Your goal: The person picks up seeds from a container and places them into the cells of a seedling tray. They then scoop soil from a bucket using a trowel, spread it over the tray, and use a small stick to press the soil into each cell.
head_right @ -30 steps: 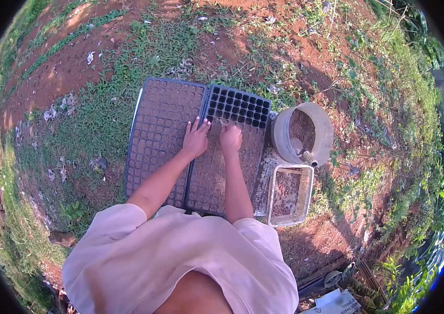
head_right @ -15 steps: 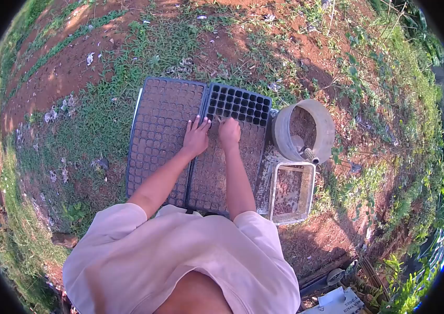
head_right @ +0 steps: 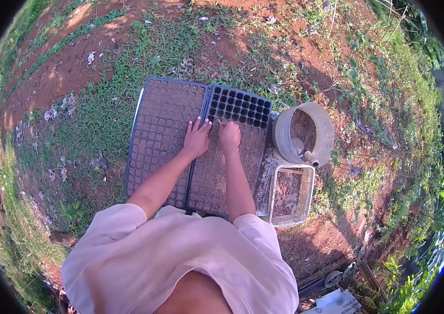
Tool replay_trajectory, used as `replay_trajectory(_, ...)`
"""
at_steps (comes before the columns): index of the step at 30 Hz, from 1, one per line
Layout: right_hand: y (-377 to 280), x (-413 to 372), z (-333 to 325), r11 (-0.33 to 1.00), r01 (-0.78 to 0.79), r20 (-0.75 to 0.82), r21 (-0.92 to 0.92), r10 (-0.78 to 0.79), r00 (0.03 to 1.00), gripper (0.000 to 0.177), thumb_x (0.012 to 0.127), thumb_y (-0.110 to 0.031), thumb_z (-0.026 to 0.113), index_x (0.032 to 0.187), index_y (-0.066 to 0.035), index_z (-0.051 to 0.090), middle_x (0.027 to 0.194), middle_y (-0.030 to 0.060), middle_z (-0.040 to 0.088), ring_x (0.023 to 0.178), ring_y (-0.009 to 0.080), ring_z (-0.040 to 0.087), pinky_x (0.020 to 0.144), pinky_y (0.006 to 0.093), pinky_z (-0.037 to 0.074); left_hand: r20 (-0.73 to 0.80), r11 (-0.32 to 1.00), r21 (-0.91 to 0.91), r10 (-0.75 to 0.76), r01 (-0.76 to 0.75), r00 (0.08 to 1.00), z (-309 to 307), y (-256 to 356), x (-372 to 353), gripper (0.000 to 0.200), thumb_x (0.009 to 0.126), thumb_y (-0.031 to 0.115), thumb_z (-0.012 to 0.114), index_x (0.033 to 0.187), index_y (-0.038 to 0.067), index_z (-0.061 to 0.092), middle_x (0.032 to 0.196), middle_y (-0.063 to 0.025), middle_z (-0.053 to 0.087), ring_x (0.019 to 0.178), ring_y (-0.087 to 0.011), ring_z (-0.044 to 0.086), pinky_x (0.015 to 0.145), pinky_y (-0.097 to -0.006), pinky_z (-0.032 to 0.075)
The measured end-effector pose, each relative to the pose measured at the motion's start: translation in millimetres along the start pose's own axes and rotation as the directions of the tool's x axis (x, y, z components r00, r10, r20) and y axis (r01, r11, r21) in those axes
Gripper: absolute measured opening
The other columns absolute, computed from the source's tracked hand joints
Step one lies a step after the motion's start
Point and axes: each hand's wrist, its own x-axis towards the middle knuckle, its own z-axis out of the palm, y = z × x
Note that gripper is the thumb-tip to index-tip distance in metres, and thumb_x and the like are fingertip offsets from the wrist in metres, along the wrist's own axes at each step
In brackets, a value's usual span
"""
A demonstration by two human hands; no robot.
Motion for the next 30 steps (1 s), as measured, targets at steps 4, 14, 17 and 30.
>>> replay_trajectory(4,-1.5,9.6,13.6,0.999,-0.026,-0.038,0.042,0.027,0.999,0.019,0.08,-0.017,0.062,0.09,-0.007,0.075,0.087,0.0238,0.068,0.086,0.0407,0.066,0.079,0.0451,0.054,-0.027,1.0,0.003,0.008,-0.007,1.0,3.0,-1.8,0.7,0.058,0.086,0.014,0.053,0.142,0.01,0.041,0.151,-0.0072,0.036,0.144,-0.0308,0.021,0.116,-0.0528,0.016)
replay_trajectory(14,8.0,-0.4,3.4,0.997,-0.04,-0.043,0.064,0.043,0.998,0.018,0.08,-0.016,0.061,0.088,-0.007,0.075,0.086,0.024,0.068,0.084,0.0395,0.067,0.077,0.0443,0.054,-0.002,1.0,-0.001,0.003,-0.003,1.0,0.1,0.6,-1.0,0.058,0.086,0.014,0.054,0.143,0.009,0.04,0.151,-0.0074,0.035,0.144,-0.0308,0.021,0.116,-0.0528,0.016)
replay_trajectory(17,7.0,2.5,5.7,0.998,-0.044,-0.046,0.053,0.047,0.998,0.019,0.081,-0.016,0.06,0.088,-0.007,0.075,0.086,0.0242,0.068,0.085,0.0398,0.067,0.078,0.0447,0.054,-0.004,1.0,-0.002,0.003,-0.003,1.0,-0.4,-1.4,1.0,0.059,0.086,0.014,0.054,0.143,0.009,0.039,0.151,-0.0076,0.035,0.144,-0.0311,0.021,0.116,-0.0529,0.016)
replay_trajectory(30,10.0,2.8,4.1,0.999,-0.033,-0.071,0.028,0.035,0.997,0.019,0.082,-0.017,0.059,0.089,-0.01,0.075,0.09,0.0219,0.068,0.085,0.0395,0.067,0.078,0.0454,0.053,-0.007,1.0,-0.003,0.004,-0.004,1.0,-1.7,-2.1,1.3,0.057,0.087,0.014,0.052,0.142,0.009,0.041,0.151,-0.0069,0.035,0.144,-0.0304,0.022,0.116,-0.0525,0.016)
